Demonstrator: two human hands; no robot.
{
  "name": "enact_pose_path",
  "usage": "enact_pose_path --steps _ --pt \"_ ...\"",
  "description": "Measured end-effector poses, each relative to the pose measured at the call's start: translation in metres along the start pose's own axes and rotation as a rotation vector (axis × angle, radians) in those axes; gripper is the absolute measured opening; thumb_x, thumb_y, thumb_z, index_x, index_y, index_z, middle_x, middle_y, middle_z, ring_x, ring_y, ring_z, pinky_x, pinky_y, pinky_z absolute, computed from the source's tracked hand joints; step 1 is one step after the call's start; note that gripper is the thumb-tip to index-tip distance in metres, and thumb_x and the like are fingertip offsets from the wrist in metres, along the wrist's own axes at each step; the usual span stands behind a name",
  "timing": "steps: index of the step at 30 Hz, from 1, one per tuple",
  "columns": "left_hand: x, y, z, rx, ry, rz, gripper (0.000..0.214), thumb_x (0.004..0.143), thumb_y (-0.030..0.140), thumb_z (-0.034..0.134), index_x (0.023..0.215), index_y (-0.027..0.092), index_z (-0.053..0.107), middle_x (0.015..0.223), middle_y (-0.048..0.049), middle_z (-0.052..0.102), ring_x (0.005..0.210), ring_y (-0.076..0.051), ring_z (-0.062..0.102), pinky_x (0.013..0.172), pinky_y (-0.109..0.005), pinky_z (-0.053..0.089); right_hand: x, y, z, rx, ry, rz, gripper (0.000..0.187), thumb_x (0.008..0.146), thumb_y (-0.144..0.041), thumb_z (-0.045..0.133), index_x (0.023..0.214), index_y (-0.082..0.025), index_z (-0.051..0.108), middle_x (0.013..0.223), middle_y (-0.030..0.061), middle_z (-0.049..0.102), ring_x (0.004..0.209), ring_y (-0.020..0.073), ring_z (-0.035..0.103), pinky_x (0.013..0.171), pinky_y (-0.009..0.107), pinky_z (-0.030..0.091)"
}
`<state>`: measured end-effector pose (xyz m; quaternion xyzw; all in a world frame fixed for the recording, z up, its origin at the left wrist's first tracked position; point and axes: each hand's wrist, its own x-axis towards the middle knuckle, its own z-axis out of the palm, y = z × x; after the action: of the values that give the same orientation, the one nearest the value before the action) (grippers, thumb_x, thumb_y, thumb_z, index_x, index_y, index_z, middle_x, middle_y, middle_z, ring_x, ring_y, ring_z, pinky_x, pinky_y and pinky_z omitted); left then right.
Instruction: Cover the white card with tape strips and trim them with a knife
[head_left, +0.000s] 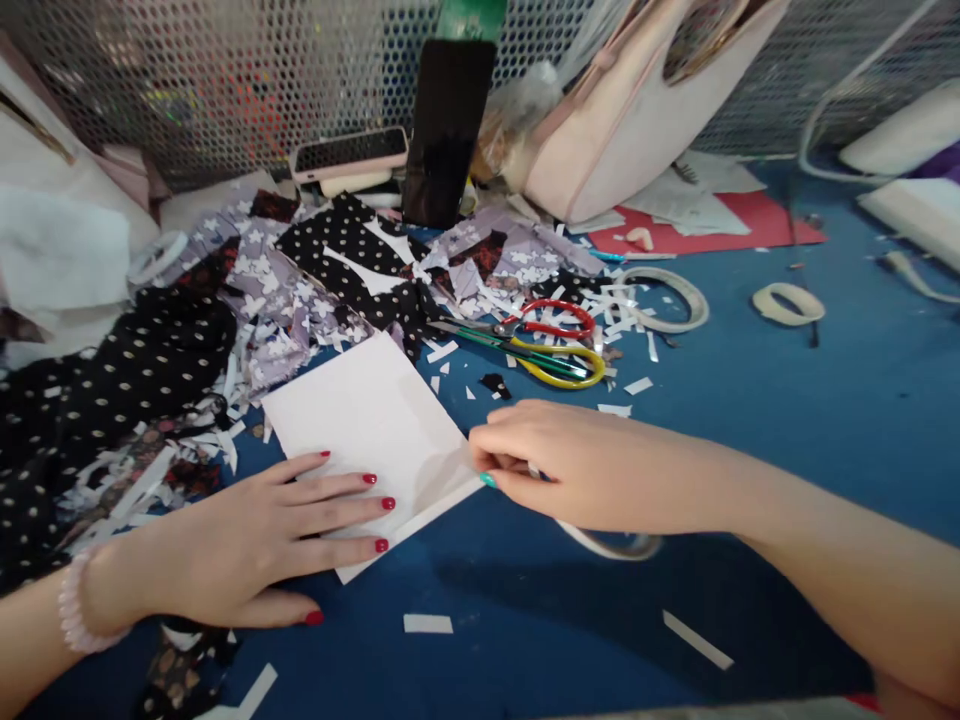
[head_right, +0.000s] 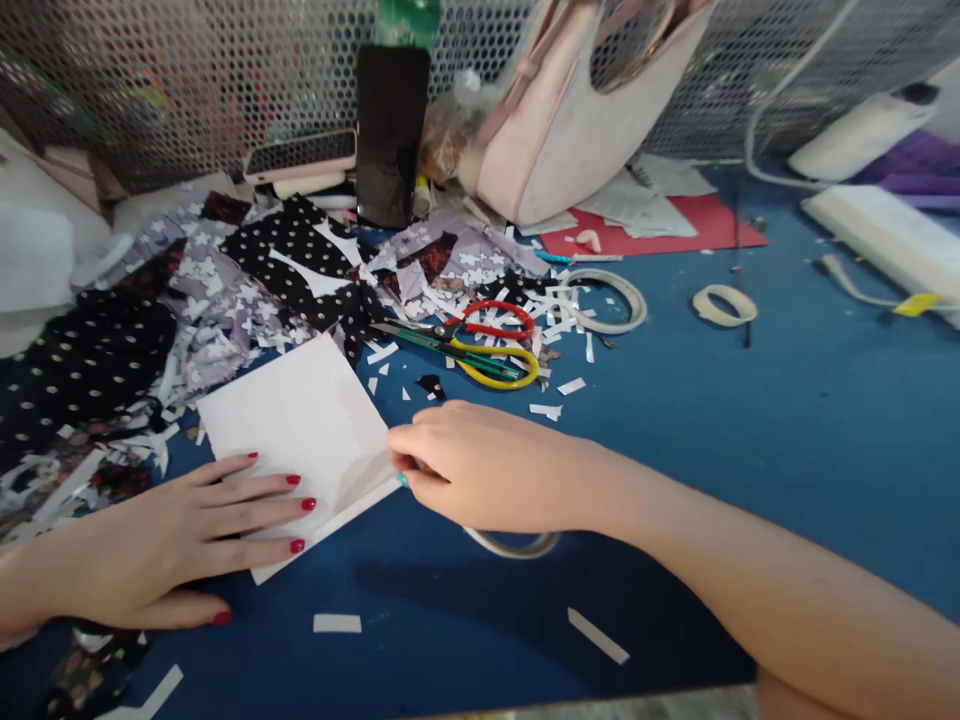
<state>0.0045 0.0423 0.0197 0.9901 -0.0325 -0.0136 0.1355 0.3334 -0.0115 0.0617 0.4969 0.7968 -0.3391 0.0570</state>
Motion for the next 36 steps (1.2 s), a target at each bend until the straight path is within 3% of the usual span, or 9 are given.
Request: enact_pose_path --steps 3,9,14,18,30,36 --pt "0.001 0.001 -0.003 0.005 -0.037 -0.012 0.056 0.101 0.043 0.066 0.153 0.025 0.053 0.163 -0.0047 0.055 0.155 -0.021 0.047 0.136 -0.032 -0.011 0.006 0.003 0.001 0.041 -0.018 0.045 0.025 0.092 -0.011 0.058 0.070 -0.023 0.051 0.070 -0.0016 0.062 0.071 0.0185 0.058 0.064 0.029 0.037" --pt "0.002 0.001 -0.004 0.023 -0.029 -0.022 0.052 0.102 0.039 0.068 0.150 0.025 0.057 0.162 -0.0053 0.057 0.155 -0.022 0.048 0.136 -0.032 -0.009 0.013 0.012 0.002 0.174 -0.029 0.113 0.023 0.092 -0.022 0.060 0.069 -0.023 0.056 0.066 -0.0027 0.060 0.059 0.0147 0.051 0.058 0.029 0.034" --pt "0.003 0.001 -0.004 -0.013 -0.043 -0.033 0.053 0.100 0.038 0.070 0.150 0.027 0.057 0.161 -0.0048 0.058 0.155 -0.022 0.048 0.138 -0.035 0.004 0.013 0.014 0.003 0.186 -0.052 0.121 0.025 0.091 -0.023 0.061 0.067 -0.022 0.057 0.064 -0.0033 0.059 0.058 0.0141 0.050 0.057 0.029 0.034" --pt "0.003 0.001 -0.005 0.005 -0.033 -0.021 0.051 0.101 0.038 0.069 0.149 0.025 0.058 0.162 -0.0049 0.057 0.154 -0.022 0.049 0.137 -0.034 -0.003 0.015 0.015 0.005 0.197 -0.015 0.093 0.024 0.089 -0.022 0.060 0.065 -0.022 0.057 0.061 -0.0037 0.058 0.057 0.0136 0.050 0.058 0.030 0.034" --pt "0.002 0.001 0.000 -0.056 -0.015 -0.053 0.059 0.096 0.034 0.072 0.152 0.029 0.054 0.161 -0.0034 0.059 0.156 -0.022 0.047 0.138 -0.035 0.004 0.018 0.006 0.003 0.180 0.032 0.122 0.028 0.086 -0.019 0.059 0.059 -0.021 0.053 0.058 -0.0032 0.055 0.054 0.0130 0.045 0.058 0.031 0.033" --pt "0.003 0.000 0.001 -0.028 -0.018 -0.033 0.053 0.100 0.038 0.069 0.150 0.028 0.056 0.162 -0.0022 0.057 0.155 -0.022 0.048 0.137 -0.034 -0.008 0.017 0.012 0.009 0.166 0.031 0.115 0.032 0.086 -0.019 0.059 0.058 -0.022 0.047 0.054 -0.0049 0.044 0.052 0.0127 0.039 0.054 0.031 0.028"
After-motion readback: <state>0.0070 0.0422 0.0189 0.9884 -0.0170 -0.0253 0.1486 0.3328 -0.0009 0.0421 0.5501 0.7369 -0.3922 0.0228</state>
